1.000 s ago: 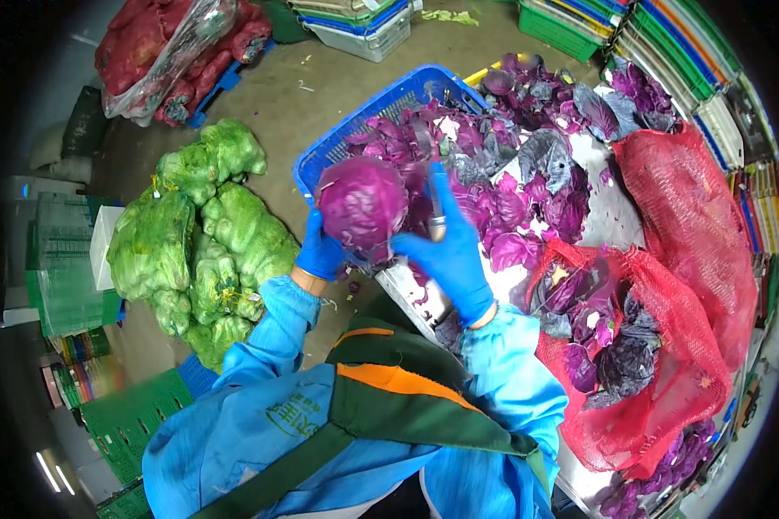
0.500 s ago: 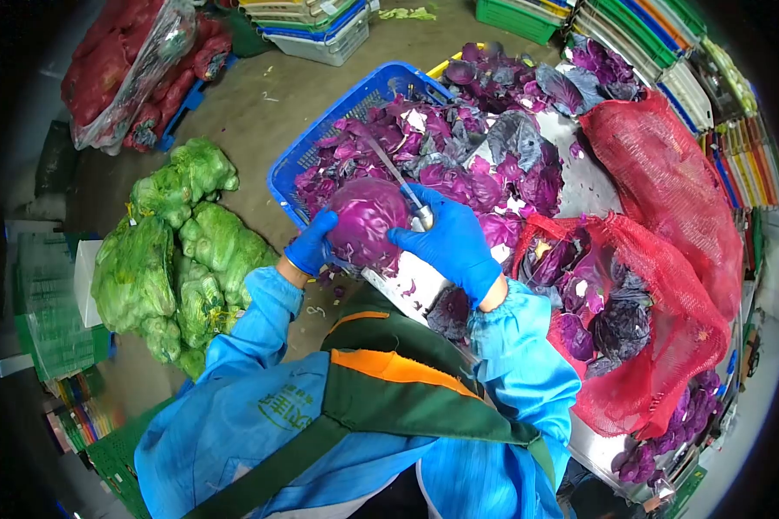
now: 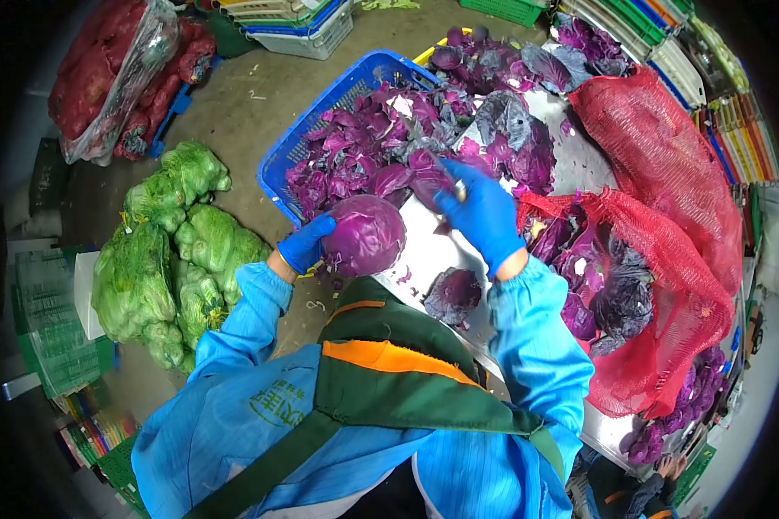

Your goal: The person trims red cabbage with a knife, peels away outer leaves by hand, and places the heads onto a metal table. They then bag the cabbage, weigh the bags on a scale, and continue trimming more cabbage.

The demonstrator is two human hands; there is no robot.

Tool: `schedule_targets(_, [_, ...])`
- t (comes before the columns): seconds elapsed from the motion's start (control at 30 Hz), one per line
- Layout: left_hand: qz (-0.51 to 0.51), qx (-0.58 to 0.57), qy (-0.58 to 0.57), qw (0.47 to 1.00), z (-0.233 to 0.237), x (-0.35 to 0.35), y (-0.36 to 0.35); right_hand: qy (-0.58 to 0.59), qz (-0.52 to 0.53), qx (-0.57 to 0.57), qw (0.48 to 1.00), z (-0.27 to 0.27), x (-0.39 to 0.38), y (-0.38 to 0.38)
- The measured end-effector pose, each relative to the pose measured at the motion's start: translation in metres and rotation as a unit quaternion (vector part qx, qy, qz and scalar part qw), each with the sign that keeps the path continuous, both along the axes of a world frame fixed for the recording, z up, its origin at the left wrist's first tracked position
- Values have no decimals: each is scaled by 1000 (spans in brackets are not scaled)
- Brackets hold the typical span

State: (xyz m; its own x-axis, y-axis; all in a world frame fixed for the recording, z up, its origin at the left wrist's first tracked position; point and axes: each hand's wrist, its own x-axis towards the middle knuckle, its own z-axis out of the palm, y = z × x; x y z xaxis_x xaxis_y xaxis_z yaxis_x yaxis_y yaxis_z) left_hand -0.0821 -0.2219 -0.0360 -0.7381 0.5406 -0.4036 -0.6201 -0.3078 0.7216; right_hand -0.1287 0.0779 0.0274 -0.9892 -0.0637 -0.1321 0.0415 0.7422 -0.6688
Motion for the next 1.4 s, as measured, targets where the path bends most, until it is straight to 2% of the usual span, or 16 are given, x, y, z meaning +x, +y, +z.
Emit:
schedule_targets(0.07, [65,-44,-134,988,-3,8,2,122,150,-263,945,8,24,-20])
schedule_targets(0.17, [54,5,-152,987,5,8,10,80,218,-172,957,15,36,-23])
schedule_targets(0.27, [34,-38,-178,983,1,5,10,49,255,-105,960,28,34,-17])
schedule_targets(0.37, [2,-40,-116,992,9,10,12,31,224,-59,972,11,34,-13])
schedule_targets(0.43, [-38,-22,-94,995,6,12,14,72,228,-59,969,-1,36,-11])
schedule_targets(0.53, [-39,1,-116,993,-4,16,13,12,173,-321,931,-5,50,-5])
schedule_targets(0.63, [-5,14,-168,986,-3,17,17,-54,221,-207,951,12,58,2])
schedule_targets(0.9, [-49,-59,-185,980,5,16,21,-70,170,-212,960,6,78,-9])
schedule_targets(1.03, [-124,-27,-142,982,-15,20,15,-60,97,-82,990,-12,84,-7])
schedule_targets(1.1, [-139,-47,-138,980,-19,24,9,-62,76,-127,987,-25,80,10])
schedule_targets(1.17, [-171,-23,-2,985,-29,22,3,-78,-72,-197,975,-44,66,32])
schedule_targets(1.2, [-172,-23,-2,985,-21,20,9,-78,-72,-197,975,-43,66,35])
schedule_targets(1.27, [-199,38,125,971,5,12,24,62,-150,-256,953,-35,62,37])
schedule_targets(1.3, [-200,37,127,971,9,10,27,65,-150,-257,953,-27,64,35])
schedule_targets(1.37, [-176,-91,248,948,12,8,32,-33,-110,-236,965,-8,80,24])
schedule_targets(1.4, [-177,-91,252,947,12,8,38,-261,-85,-297,914,-2,86,23])
